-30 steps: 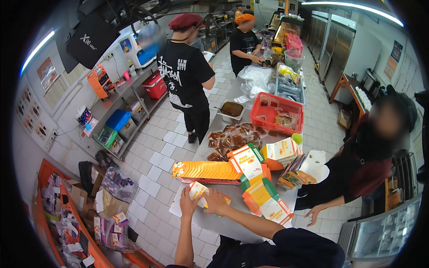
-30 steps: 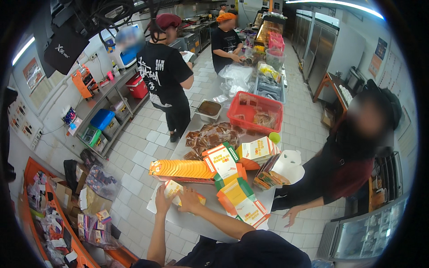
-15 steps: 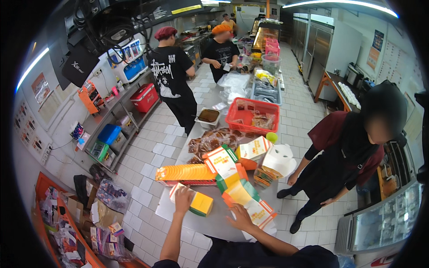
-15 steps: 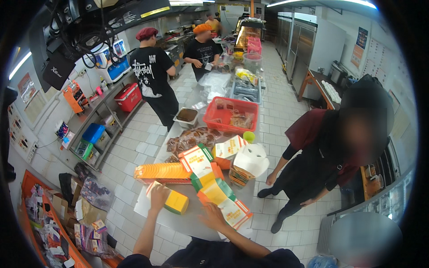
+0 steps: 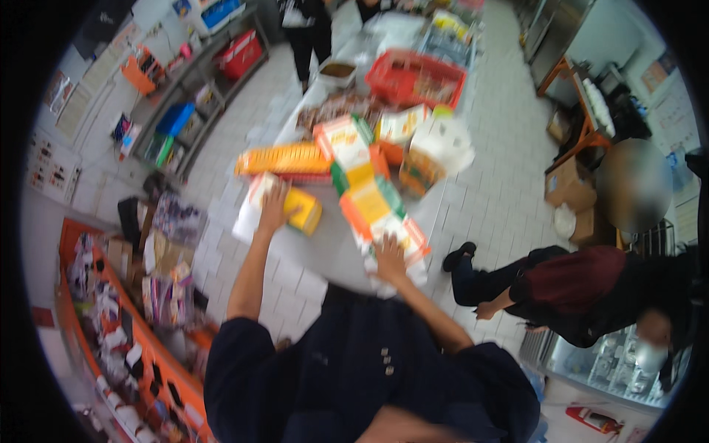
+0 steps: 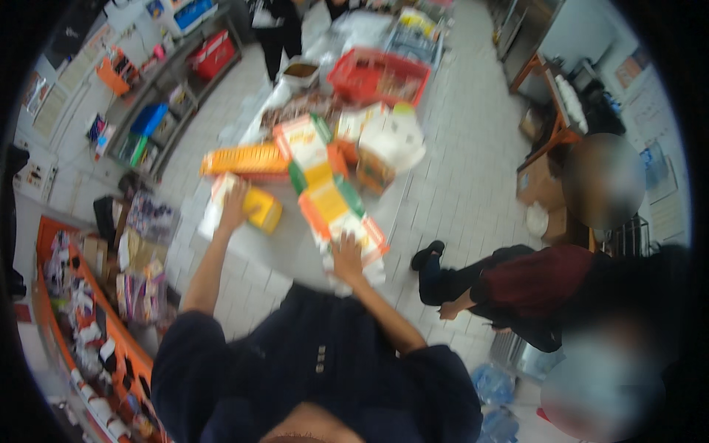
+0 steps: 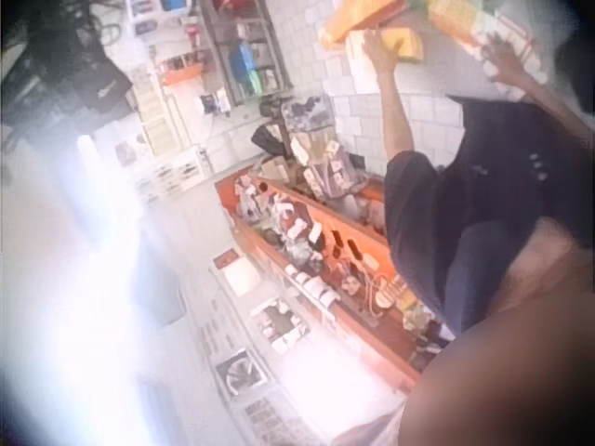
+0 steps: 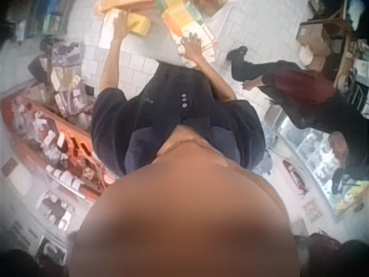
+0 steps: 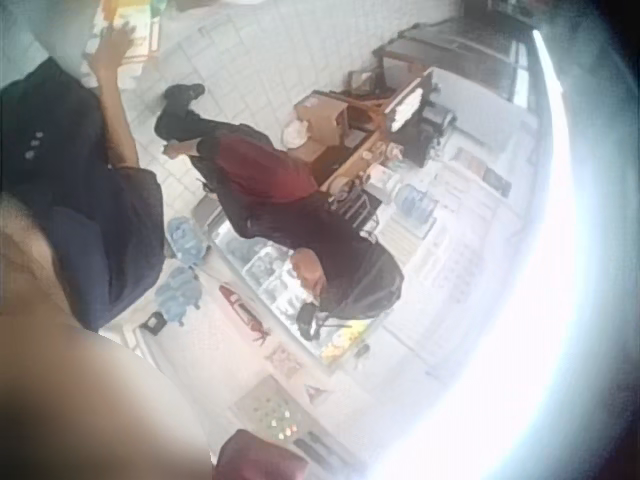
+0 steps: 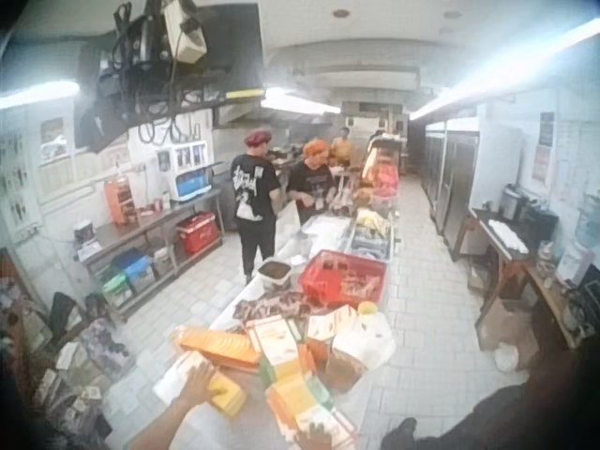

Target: The person folds flat cardboard food boxes into shape by hand, pressing edges and stacking the finished boxes on the table. The person handles multiple boxes one at a time and places them in a growing stack.

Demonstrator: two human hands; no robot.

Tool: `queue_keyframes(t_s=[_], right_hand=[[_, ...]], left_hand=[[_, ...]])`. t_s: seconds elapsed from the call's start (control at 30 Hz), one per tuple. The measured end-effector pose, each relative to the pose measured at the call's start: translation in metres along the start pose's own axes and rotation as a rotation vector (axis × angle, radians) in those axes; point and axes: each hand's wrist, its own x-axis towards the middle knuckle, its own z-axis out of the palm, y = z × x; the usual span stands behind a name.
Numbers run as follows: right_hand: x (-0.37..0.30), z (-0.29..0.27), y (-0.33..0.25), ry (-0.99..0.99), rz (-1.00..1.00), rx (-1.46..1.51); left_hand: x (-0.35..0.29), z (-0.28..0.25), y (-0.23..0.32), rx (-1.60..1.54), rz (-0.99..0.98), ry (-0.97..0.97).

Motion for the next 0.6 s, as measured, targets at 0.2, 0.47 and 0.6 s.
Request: queue_keyframes(t_s=[0.2, 0.47, 0.6], right_hand=[[0.025, -0.015, 0.013, 0.349, 0.05, 0.543], [0.059, -0.054, 0.025, 0.361, 0.399, 0.262], [0.071, -0.041, 0.041, 0.309, 0.404, 0.29]], left_hand=[[-0.023, -0.023, 0.096, 0.283, 0.143, 0.057], [-0.056, -0.023, 0.167, -0.129, 0.182, 0.314], [-0.074, 0.017, 0.194, -0.437, 0.124, 0.231]])
